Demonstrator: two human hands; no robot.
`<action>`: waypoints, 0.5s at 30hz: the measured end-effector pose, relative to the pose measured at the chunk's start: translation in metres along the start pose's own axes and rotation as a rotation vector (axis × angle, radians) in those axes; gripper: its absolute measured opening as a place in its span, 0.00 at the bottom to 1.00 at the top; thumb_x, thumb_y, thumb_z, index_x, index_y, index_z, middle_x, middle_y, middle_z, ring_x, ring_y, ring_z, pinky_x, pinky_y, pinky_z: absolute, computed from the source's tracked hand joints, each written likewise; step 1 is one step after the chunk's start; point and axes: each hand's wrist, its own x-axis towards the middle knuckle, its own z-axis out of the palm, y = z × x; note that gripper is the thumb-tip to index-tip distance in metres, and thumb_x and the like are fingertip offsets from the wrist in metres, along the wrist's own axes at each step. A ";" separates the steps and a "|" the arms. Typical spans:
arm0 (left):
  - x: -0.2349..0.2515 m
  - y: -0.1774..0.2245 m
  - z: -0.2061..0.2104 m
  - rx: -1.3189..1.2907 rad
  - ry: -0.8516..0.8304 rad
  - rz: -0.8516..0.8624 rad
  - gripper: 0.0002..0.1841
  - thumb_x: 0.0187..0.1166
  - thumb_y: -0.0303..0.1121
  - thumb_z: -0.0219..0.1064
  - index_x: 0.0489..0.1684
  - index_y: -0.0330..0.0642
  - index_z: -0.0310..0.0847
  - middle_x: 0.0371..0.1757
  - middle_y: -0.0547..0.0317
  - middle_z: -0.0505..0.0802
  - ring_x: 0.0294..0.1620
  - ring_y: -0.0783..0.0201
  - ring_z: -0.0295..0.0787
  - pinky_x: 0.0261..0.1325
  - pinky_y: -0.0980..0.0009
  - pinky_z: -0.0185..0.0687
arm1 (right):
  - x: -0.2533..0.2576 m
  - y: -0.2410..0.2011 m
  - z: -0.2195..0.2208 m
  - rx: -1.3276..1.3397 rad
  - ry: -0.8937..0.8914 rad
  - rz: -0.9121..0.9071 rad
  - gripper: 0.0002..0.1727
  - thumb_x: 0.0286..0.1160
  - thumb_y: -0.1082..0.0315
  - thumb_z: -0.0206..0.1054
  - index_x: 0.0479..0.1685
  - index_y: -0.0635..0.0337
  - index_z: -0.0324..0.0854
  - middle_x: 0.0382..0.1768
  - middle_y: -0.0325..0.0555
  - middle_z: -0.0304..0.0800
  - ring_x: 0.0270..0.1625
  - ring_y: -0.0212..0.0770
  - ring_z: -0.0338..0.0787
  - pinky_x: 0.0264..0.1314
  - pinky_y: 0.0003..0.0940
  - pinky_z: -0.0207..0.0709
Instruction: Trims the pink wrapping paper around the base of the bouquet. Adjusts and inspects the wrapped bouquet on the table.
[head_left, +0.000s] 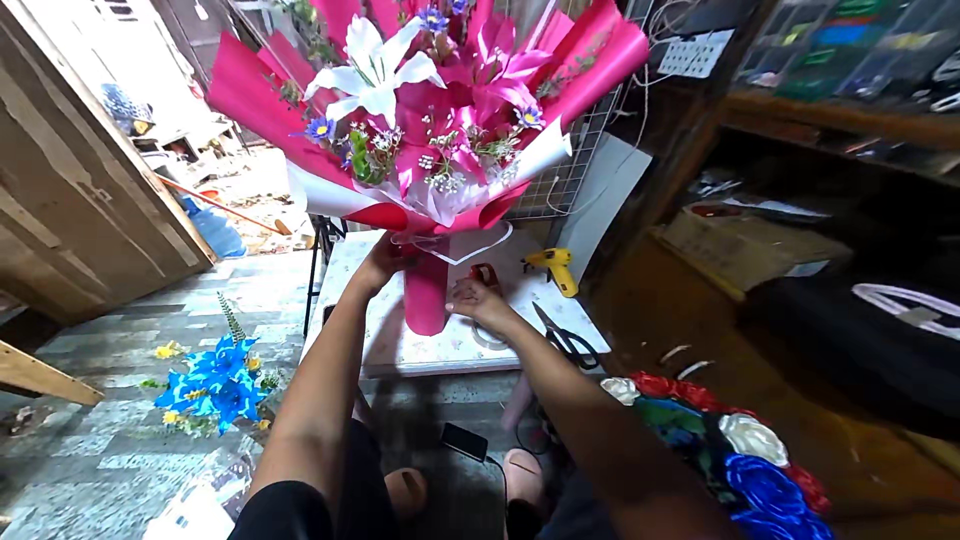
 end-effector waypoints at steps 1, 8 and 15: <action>0.000 -0.001 0.001 -0.004 0.004 -0.001 0.32 0.69 0.14 0.69 0.76 0.30 0.63 0.60 0.52 0.88 0.57 0.69 0.88 0.63 0.68 0.85 | -0.002 -0.002 0.000 -0.001 -0.004 0.003 0.42 0.72 0.64 0.78 0.85 0.65 0.62 0.72 0.65 0.79 0.69 0.57 0.84 0.70 0.53 0.79; -0.011 0.002 0.004 0.091 0.032 -0.030 0.29 0.77 0.18 0.66 0.80 0.34 0.64 0.64 0.51 0.87 0.60 0.67 0.87 0.65 0.66 0.84 | -0.007 -0.005 -0.004 -0.014 -0.025 0.039 0.43 0.75 0.62 0.76 0.87 0.67 0.59 0.75 0.65 0.76 0.73 0.54 0.82 0.74 0.48 0.78; -0.010 -0.009 0.002 0.056 0.038 0.000 0.34 0.72 0.18 0.70 0.81 0.35 0.63 0.65 0.50 0.88 0.60 0.65 0.87 0.66 0.64 0.84 | -0.018 -0.001 -0.011 -0.020 -0.012 0.030 0.43 0.75 0.63 0.75 0.87 0.69 0.58 0.74 0.68 0.78 0.73 0.56 0.83 0.76 0.48 0.76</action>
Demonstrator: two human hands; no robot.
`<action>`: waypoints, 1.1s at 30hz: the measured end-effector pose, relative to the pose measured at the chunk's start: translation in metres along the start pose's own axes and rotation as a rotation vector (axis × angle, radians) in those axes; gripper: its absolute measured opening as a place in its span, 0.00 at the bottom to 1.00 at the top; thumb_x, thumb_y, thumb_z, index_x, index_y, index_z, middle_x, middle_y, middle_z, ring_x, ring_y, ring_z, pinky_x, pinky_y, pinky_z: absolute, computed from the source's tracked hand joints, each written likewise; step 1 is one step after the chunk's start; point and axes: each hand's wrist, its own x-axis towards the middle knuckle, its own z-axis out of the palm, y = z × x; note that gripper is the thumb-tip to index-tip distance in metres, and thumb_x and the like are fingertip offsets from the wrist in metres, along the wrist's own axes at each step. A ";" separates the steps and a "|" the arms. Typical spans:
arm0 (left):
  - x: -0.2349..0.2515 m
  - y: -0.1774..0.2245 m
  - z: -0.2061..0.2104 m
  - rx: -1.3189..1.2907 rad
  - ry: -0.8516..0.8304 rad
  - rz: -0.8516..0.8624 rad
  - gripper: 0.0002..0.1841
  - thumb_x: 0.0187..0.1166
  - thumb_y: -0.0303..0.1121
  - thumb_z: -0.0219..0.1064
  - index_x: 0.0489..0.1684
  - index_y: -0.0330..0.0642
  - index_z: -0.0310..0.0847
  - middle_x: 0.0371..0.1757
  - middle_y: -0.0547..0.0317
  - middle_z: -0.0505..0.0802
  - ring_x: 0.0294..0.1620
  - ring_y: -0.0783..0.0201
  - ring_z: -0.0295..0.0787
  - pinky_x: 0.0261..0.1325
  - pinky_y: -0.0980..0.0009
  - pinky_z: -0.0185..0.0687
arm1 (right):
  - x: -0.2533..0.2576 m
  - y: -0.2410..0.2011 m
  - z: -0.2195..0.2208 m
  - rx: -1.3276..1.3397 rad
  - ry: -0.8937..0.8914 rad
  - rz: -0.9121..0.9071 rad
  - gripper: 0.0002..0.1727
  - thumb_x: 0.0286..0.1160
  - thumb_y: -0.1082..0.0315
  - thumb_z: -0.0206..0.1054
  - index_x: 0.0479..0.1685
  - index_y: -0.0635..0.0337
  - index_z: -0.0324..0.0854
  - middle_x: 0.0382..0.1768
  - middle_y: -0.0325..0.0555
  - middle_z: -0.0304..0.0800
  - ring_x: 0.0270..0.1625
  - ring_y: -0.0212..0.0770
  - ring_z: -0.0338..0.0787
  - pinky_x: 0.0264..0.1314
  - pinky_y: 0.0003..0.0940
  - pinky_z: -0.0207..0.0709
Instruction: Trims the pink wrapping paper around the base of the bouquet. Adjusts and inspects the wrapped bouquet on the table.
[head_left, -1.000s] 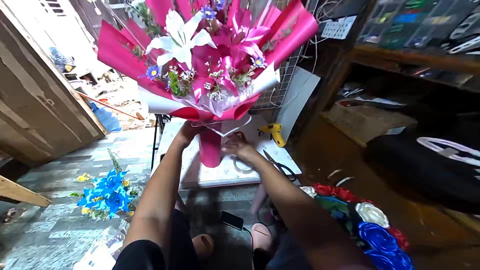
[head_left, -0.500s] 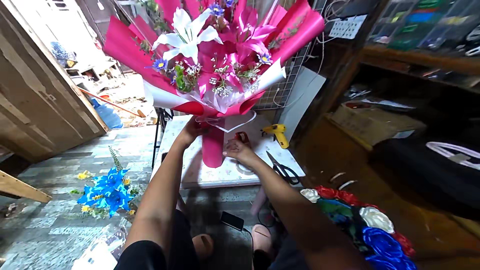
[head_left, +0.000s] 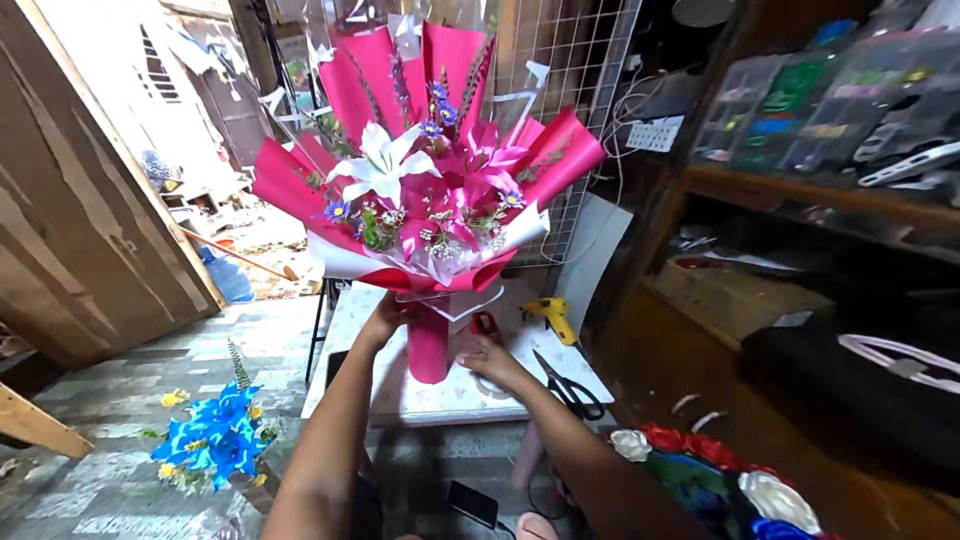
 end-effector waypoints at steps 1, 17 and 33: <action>0.000 0.000 0.000 -0.005 0.001 0.002 0.34 0.72 0.19 0.70 0.81 0.35 0.62 0.65 0.50 0.88 0.61 0.65 0.87 0.66 0.64 0.84 | -0.001 0.002 -0.001 -0.009 0.000 -0.005 0.43 0.75 0.63 0.75 0.87 0.69 0.58 0.73 0.68 0.78 0.73 0.57 0.83 0.77 0.48 0.76; -0.036 -0.028 -0.023 -0.019 0.118 0.010 0.53 0.58 0.37 0.78 0.90 0.37 0.50 0.83 0.42 0.73 0.82 0.54 0.70 0.77 0.56 0.73 | -0.067 0.056 -0.044 0.048 0.238 -0.023 0.33 0.81 0.68 0.67 0.83 0.70 0.63 0.64 0.63 0.86 0.60 0.49 0.89 0.65 0.44 0.82; -0.192 -0.052 -0.025 -0.315 0.745 -0.147 0.14 0.89 0.27 0.53 0.63 0.25 0.72 0.45 0.51 0.93 0.41 0.66 0.92 0.46 0.71 0.87 | -0.132 0.077 -0.073 -0.494 0.662 0.067 0.17 0.83 0.68 0.64 0.59 0.73 0.86 0.64 0.73 0.83 0.71 0.71 0.80 0.77 0.68 0.65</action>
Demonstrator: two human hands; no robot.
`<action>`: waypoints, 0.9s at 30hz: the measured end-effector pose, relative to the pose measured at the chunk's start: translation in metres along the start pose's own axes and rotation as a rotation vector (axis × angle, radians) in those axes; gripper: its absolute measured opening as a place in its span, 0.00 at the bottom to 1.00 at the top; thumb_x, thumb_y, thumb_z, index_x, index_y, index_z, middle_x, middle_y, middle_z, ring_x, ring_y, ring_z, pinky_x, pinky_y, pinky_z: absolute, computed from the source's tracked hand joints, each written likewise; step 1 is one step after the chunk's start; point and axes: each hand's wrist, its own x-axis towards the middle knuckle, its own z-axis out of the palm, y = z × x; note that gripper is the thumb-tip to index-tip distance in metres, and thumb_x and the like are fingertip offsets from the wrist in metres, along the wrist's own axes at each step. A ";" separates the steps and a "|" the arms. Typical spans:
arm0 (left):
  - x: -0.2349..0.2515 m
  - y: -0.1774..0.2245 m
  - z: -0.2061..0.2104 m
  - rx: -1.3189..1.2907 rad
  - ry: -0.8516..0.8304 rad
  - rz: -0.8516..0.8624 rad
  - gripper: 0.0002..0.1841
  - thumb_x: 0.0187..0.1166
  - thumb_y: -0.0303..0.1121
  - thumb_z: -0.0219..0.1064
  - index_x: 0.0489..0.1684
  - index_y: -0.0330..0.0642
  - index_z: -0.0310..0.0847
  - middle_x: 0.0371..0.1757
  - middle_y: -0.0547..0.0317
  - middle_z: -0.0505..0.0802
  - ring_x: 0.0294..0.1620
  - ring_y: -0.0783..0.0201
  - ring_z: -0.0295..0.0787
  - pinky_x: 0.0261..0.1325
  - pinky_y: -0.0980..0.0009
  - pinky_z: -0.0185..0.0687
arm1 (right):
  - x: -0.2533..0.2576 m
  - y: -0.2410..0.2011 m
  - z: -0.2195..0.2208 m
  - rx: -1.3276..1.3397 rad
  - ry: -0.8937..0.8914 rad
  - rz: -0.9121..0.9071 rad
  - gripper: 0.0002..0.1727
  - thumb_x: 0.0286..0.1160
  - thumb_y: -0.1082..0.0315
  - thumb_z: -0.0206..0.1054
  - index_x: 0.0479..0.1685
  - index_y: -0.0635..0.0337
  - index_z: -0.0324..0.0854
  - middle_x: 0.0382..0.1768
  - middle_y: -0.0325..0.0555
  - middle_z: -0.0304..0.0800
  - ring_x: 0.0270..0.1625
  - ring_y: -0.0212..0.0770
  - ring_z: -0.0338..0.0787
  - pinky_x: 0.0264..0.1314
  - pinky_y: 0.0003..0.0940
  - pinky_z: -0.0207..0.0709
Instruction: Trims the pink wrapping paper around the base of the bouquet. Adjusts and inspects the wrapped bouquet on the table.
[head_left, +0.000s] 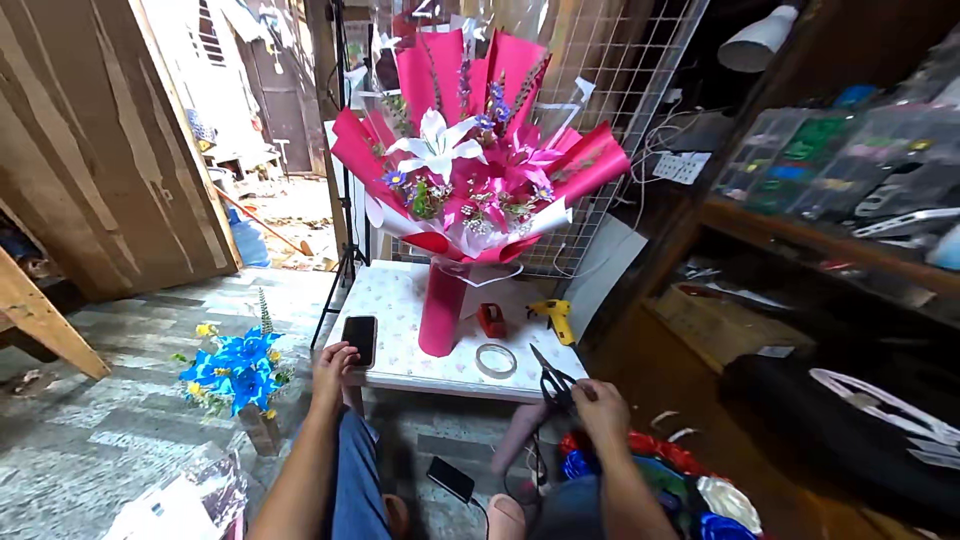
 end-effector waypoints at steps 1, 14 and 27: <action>0.001 -0.001 0.000 0.006 0.009 -0.008 0.14 0.89 0.27 0.54 0.62 0.25 0.73 0.44 0.51 0.92 0.40 0.66 0.91 0.45 0.71 0.86 | 0.000 -0.005 0.003 -0.093 -0.072 0.038 0.17 0.82 0.66 0.65 0.61 0.69 0.87 0.67 0.71 0.83 0.73 0.71 0.79 0.77 0.70 0.64; 0.002 0.002 -0.005 -0.130 0.158 -0.161 0.12 0.91 0.31 0.53 0.57 0.31 0.76 0.39 0.54 0.90 0.33 0.67 0.89 0.34 0.75 0.83 | 0.059 -0.045 0.004 -0.505 -0.472 0.152 0.29 0.77 0.61 0.70 0.74 0.70 0.74 0.72 0.70 0.79 0.77 0.65 0.78 0.76 0.65 0.70; 0.003 0.002 -0.005 -0.101 0.102 -0.242 0.14 0.92 0.32 0.51 0.62 0.30 0.72 0.40 0.53 0.90 0.31 0.68 0.88 0.33 0.75 0.84 | 0.076 -0.014 -0.025 -0.237 -0.371 0.056 0.21 0.88 0.63 0.59 0.65 0.73 0.81 0.69 0.71 0.81 0.76 0.65 0.78 0.80 0.63 0.65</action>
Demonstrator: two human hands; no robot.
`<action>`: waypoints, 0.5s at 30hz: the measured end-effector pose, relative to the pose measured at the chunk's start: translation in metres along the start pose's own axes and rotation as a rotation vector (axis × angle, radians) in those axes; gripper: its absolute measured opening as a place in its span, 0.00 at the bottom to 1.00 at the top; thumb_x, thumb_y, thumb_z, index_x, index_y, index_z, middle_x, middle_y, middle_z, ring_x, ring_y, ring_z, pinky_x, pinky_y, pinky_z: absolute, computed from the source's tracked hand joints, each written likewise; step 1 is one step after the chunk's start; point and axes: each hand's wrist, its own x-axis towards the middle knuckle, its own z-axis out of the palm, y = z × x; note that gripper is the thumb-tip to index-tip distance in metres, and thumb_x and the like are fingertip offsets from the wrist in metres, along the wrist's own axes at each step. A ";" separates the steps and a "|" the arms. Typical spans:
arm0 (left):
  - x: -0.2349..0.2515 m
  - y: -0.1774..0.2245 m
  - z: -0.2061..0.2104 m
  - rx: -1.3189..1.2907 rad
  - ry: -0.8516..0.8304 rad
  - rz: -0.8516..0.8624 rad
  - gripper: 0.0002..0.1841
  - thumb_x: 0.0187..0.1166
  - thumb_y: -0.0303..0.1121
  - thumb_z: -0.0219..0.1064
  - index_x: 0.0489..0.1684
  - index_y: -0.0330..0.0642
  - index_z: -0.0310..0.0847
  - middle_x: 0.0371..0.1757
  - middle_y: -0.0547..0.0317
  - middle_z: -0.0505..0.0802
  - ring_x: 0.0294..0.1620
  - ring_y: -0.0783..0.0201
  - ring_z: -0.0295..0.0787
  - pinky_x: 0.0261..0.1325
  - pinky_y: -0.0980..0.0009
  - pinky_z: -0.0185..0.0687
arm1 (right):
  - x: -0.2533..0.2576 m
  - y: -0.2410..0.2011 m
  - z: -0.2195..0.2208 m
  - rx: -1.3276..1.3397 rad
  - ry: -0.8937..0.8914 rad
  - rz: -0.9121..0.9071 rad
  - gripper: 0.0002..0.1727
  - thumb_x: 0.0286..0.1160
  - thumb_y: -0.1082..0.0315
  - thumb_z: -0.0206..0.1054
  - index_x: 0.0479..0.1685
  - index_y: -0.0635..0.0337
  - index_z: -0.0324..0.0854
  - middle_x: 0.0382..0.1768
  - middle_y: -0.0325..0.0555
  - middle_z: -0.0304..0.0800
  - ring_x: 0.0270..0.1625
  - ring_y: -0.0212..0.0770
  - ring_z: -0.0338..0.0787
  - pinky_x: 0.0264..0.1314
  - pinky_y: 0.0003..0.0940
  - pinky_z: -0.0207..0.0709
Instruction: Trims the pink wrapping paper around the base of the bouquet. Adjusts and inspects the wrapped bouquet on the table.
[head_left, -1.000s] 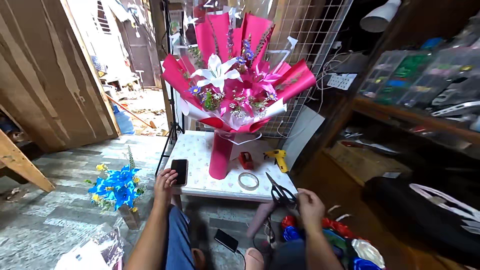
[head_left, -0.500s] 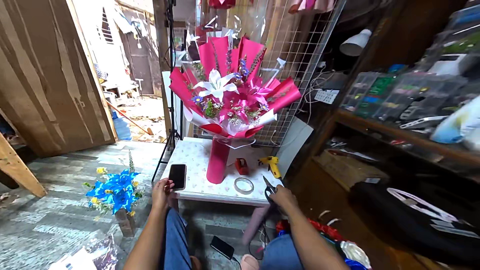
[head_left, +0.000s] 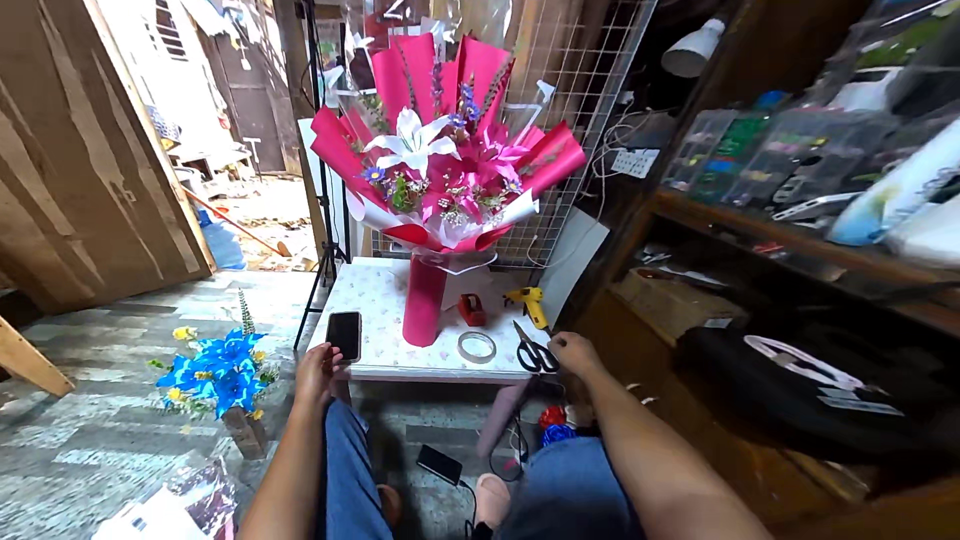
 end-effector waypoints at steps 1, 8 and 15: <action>0.000 0.001 -0.001 -0.003 -0.003 0.005 0.14 0.92 0.32 0.51 0.62 0.30 0.72 0.40 0.53 0.90 0.31 0.68 0.88 0.32 0.75 0.83 | -0.004 0.002 0.001 0.026 -0.010 0.029 0.22 0.89 0.62 0.59 0.66 0.74 0.80 0.69 0.72 0.81 0.76 0.65 0.78 0.80 0.63 0.65; -0.002 0.003 0.001 -0.070 0.031 -0.035 0.12 0.92 0.33 0.52 0.60 0.33 0.72 0.37 0.53 0.89 0.26 0.68 0.86 0.29 0.76 0.82 | -0.023 0.005 0.002 0.175 -0.016 0.140 0.23 0.90 0.60 0.59 0.68 0.72 0.79 0.68 0.71 0.82 0.74 0.62 0.81 0.79 0.57 0.67; 0.002 0.000 -0.006 -0.096 0.009 -0.019 0.12 0.92 0.34 0.52 0.58 0.35 0.74 0.38 0.54 0.90 0.28 0.68 0.87 0.29 0.77 0.82 | -0.021 0.003 0.015 0.193 -0.054 0.128 0.21 0.93 0.62 0.55 0.67 0.73 0.79 0.58 0.67 0.86 0.55 0.54 0.88 0.66 0.49 0.77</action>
